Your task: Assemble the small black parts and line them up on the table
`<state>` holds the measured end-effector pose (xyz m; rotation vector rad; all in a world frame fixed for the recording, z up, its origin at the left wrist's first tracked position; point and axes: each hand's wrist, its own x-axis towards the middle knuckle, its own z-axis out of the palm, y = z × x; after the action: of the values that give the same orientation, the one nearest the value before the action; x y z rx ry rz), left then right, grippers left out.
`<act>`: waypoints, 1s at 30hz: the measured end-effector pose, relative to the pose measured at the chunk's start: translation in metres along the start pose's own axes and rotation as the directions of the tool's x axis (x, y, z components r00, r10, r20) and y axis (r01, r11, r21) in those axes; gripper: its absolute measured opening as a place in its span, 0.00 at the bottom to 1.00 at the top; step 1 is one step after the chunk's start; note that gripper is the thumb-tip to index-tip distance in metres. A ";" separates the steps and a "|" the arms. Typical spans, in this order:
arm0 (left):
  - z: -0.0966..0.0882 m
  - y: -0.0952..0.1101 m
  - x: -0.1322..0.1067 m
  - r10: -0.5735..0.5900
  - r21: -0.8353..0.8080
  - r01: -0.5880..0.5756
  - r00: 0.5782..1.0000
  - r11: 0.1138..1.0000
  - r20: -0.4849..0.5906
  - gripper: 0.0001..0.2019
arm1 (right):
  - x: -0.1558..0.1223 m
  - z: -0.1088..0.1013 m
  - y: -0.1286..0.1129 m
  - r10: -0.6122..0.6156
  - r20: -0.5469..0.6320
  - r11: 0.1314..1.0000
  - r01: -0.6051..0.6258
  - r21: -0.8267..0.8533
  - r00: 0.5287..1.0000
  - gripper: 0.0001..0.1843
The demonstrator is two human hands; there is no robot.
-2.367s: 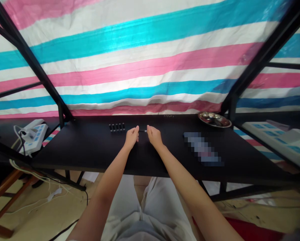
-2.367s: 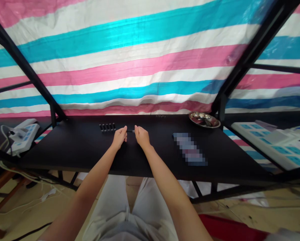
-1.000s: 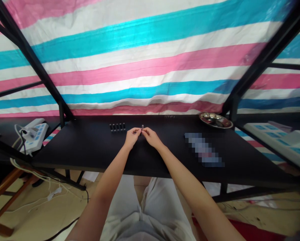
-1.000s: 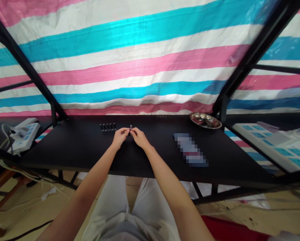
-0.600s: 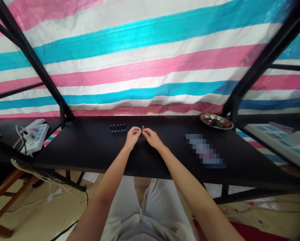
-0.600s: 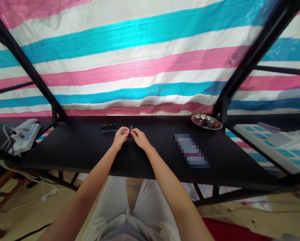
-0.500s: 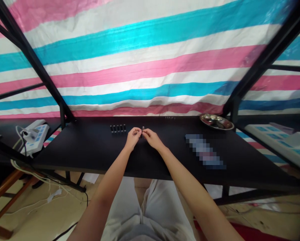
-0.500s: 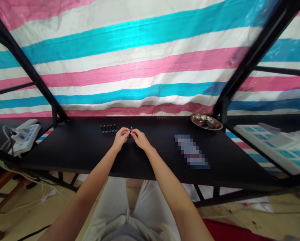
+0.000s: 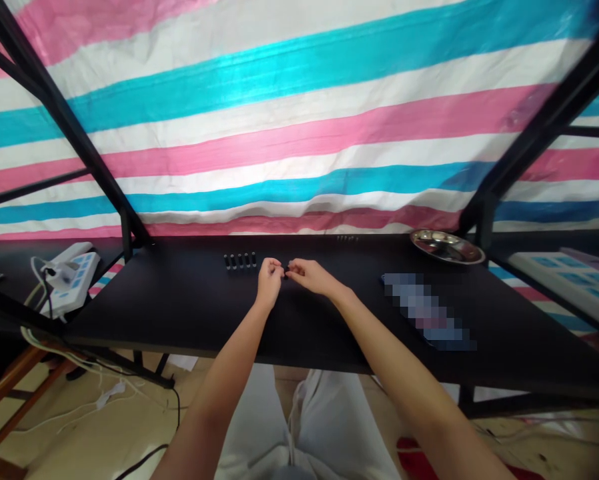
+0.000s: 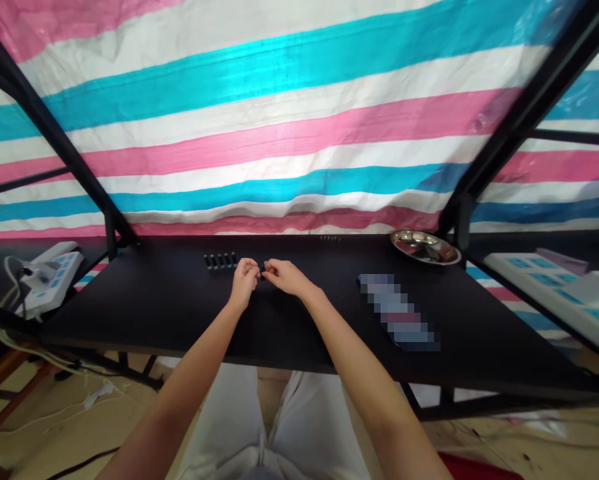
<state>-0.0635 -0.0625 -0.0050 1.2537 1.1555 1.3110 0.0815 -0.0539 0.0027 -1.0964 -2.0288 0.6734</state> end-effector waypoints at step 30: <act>-0.001 0.000 -0.010 0.287 0.518 -0.377 0.925 0.768 0.249 0.10 | 0.071 -0.034 0.108 0.381 -0.406 0.787 -0.522 -0.328 0.831 0.09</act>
<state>-0.0641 -0.0725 -0.0061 2.0394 1.2911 1.1215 0.1338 0.0648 -0.0304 -1.8731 -1.6642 0.2397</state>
